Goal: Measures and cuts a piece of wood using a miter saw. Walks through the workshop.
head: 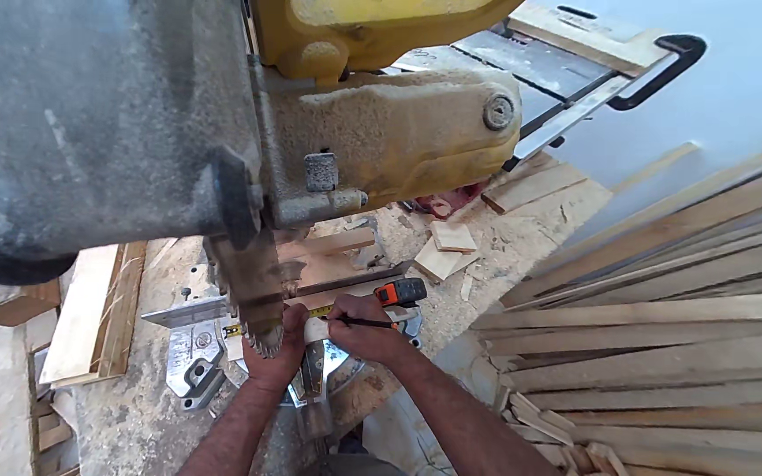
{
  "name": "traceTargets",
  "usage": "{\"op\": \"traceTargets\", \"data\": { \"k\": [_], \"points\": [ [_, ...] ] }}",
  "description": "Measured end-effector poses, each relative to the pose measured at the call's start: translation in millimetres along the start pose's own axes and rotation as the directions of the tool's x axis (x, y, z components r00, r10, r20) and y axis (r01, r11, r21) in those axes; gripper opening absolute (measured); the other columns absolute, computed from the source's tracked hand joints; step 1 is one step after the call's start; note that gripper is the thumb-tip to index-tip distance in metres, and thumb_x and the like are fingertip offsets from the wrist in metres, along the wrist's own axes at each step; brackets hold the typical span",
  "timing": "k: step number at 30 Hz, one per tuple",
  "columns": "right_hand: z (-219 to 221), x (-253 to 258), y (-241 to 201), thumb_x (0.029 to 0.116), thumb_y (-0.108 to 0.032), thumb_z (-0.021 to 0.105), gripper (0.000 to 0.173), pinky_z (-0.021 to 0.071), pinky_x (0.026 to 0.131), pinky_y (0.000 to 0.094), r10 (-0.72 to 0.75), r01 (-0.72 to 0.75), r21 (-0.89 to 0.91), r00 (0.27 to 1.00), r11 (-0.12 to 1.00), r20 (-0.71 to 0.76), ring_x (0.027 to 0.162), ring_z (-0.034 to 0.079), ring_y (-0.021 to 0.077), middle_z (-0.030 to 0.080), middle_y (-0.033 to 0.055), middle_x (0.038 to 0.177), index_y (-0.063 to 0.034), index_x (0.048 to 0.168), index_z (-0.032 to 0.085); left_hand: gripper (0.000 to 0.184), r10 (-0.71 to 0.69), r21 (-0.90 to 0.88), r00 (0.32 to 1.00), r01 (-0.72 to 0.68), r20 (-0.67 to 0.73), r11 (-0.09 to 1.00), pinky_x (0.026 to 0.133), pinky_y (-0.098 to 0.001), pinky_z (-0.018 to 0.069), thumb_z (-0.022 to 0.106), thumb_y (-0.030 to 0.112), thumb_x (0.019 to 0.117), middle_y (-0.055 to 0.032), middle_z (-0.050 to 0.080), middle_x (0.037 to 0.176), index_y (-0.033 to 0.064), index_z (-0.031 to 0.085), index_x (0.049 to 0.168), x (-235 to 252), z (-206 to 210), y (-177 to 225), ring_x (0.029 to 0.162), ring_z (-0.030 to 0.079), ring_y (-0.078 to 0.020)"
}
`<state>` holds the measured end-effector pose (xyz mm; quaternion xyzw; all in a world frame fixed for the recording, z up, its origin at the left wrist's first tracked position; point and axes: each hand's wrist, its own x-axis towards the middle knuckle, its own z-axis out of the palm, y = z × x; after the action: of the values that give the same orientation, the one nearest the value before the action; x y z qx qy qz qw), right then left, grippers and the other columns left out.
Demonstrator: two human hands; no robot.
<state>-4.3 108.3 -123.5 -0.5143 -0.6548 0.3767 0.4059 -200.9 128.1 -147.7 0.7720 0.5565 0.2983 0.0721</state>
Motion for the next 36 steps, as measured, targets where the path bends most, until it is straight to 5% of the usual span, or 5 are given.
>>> {"op": "traceTargets", "data": {
  "k": [36],
  "points": [
    [-1.7, 1.6, -9.1, 0.0904, -0.013, 0.064, 0.011, 0.0448, 0.053, 0.0246, 0.089, -0.089, -0.042, 0.996, 0.995, 0.011, 0.057, 0.054, 0.0047, 0.059, -0.0036, 0.064, -0.0099, 0.080, 0.068, 0.012, -0.008, -0.015, 1.000, 0.009, 0.011, 1.000, 0.068, -0.0453, 0.0595, 0.069, 0.027, 0.0956, 0.0010, 0.073, 0.090, 0.0228, 0.080, 0.095, 2.1, -4.4, 2.9, 0.084, 0.072, -0.0188]
  ]
}}
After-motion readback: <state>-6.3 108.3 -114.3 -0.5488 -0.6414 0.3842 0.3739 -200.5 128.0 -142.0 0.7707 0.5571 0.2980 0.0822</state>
